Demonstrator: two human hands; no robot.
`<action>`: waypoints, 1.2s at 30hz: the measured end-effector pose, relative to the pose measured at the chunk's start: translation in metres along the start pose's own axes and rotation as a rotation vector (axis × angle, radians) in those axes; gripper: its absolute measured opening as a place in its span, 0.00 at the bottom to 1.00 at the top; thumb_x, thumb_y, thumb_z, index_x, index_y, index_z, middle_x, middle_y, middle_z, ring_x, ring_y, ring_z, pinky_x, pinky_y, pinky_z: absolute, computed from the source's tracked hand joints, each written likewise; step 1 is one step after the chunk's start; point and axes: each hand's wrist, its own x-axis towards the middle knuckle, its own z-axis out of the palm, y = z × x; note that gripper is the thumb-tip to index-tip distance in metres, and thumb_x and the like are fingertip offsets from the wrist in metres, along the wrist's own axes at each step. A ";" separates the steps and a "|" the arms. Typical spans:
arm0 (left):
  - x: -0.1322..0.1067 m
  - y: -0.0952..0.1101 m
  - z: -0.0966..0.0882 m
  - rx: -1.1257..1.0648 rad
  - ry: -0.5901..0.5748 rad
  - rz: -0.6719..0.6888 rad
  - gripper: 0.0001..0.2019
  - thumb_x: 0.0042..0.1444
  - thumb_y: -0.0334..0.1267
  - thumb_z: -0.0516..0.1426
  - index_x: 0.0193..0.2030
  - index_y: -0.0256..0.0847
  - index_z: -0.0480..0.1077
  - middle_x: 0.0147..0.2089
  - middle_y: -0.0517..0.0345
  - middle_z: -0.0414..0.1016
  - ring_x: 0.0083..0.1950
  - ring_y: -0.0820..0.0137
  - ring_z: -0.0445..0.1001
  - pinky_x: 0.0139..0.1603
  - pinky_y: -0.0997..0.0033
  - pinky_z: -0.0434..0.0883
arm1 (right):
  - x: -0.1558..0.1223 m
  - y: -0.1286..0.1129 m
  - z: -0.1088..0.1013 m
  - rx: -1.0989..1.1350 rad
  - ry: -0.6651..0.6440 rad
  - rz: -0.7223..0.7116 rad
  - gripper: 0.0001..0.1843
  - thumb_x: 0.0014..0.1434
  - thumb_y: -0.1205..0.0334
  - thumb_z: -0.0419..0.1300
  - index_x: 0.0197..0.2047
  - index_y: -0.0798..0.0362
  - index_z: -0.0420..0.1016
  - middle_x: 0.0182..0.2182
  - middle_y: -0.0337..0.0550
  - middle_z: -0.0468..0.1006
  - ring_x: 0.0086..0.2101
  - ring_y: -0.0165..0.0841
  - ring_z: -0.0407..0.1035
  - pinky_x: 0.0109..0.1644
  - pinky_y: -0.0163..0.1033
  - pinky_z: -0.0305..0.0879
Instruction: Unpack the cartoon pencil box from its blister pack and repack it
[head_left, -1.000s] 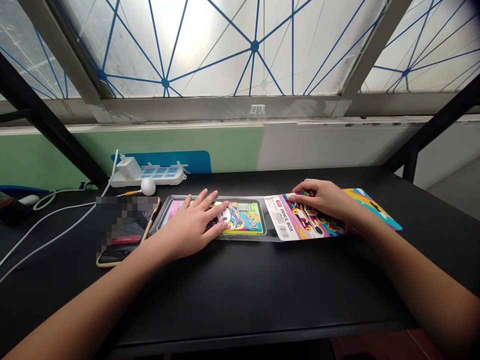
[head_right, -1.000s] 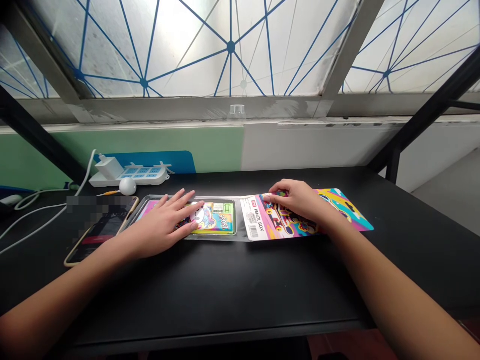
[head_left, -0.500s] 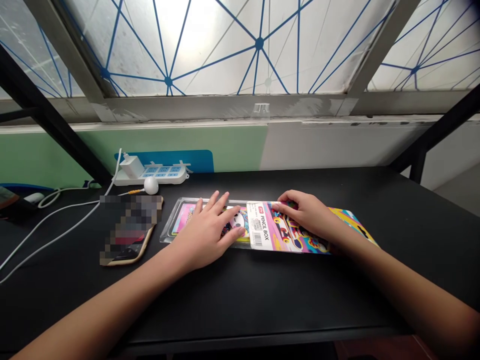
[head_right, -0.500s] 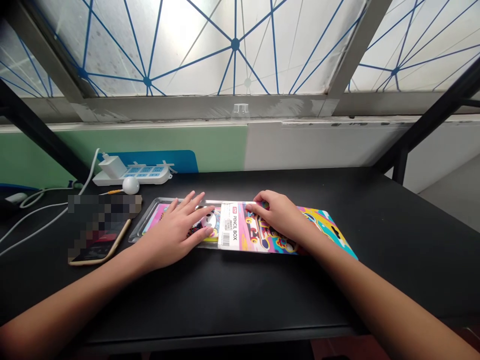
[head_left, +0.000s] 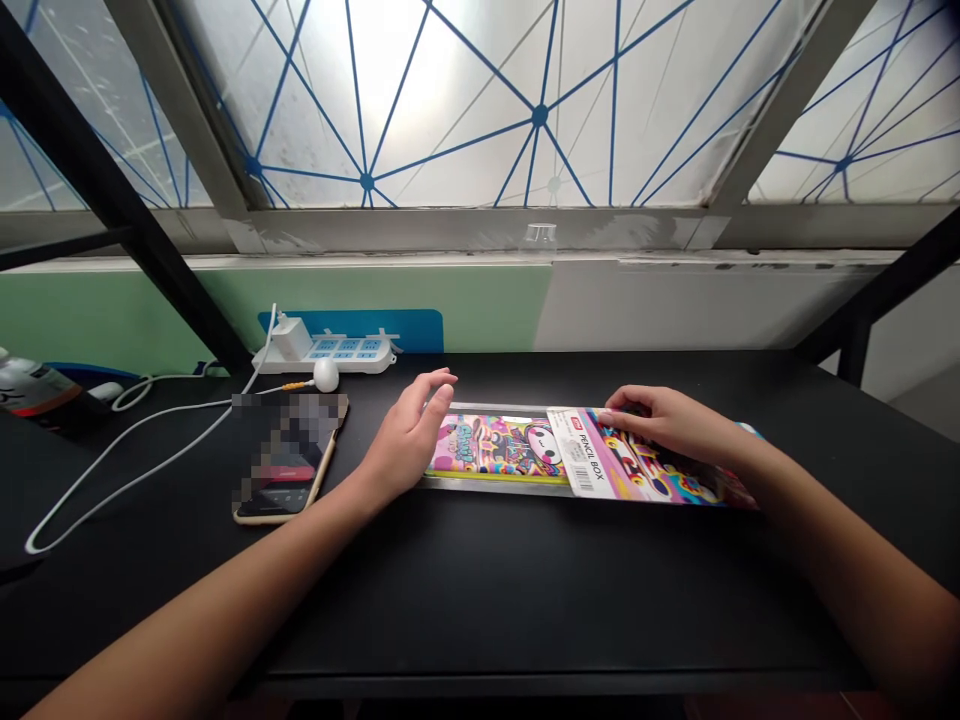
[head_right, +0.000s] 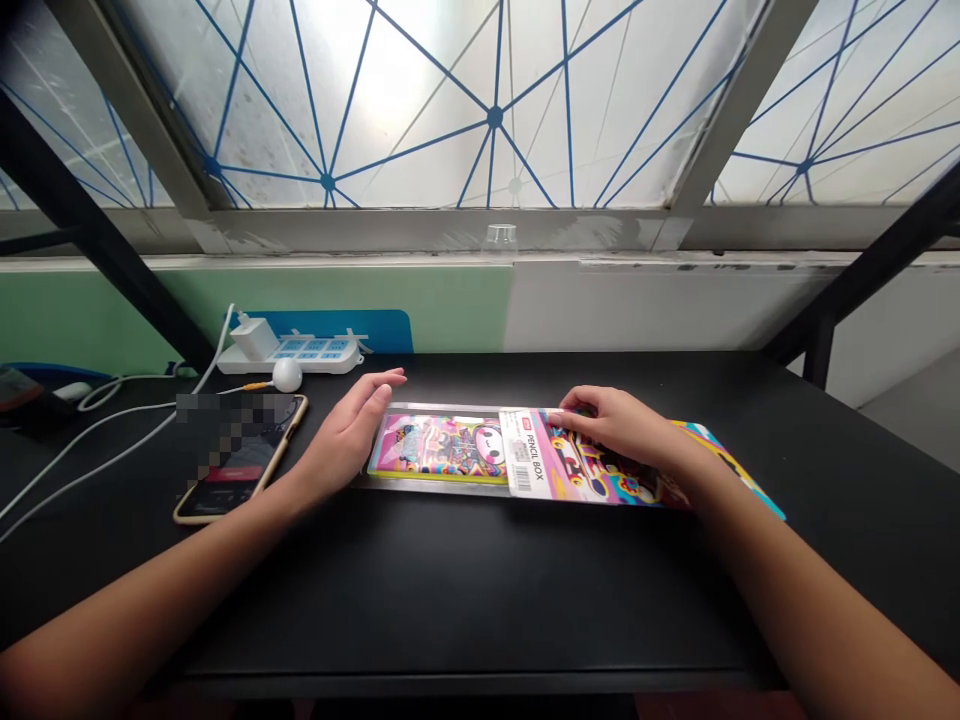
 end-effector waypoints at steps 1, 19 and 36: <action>-0.001 -0.001 0.002 -0.037 0.012 -0.015 0.20 0.72 0.51 0.46 0.58 0.44 0.70 0.67 0.52 0.70 0.67 0.58 0.68 0.68 0.56 0.64 | 0.000 0.002 -0.002 0.013 -0.008 -0.003 0.25 0.57 0.34 0.61 0.43 0.47 0.79 0.38 0.42 0.83 0.38 0.41 0.75 0.38 0.42 0.69; -0.001 -0.018 0.010 -0.348 0.086 0.015 0.27 0.72 0.59 0.38 0.55 0.45 0.67 0.62 0.49 0.75 0.67 0.60 0.69 0.68 0.56 0.63 | 0.053 -0.148 0.055 -0.259 -0.144 -0.303 0.20 0.64 0.42 0.56 0.50 0.46 0.78 0.51 0.48 0.81 0.51 0.48 0.74 0.60 0.57 0.58; 0.014 -0.021 0.004 -0.464 0.137 -0.364 0.33 0.53 0.22 0.50 0.65 0.47 0.57 0.63 0.44 0.71 0.62 0.60 0.75 0.41 0.68 0.78 | 0.013 -0.022 0.010 -0.102 0.042 -0.145 0.30 0.63 0.32 0.52 0.49 0.47 0.77 0.51 0.50 0.79 0.51 0.49 0.73 0.54 0.50 0.69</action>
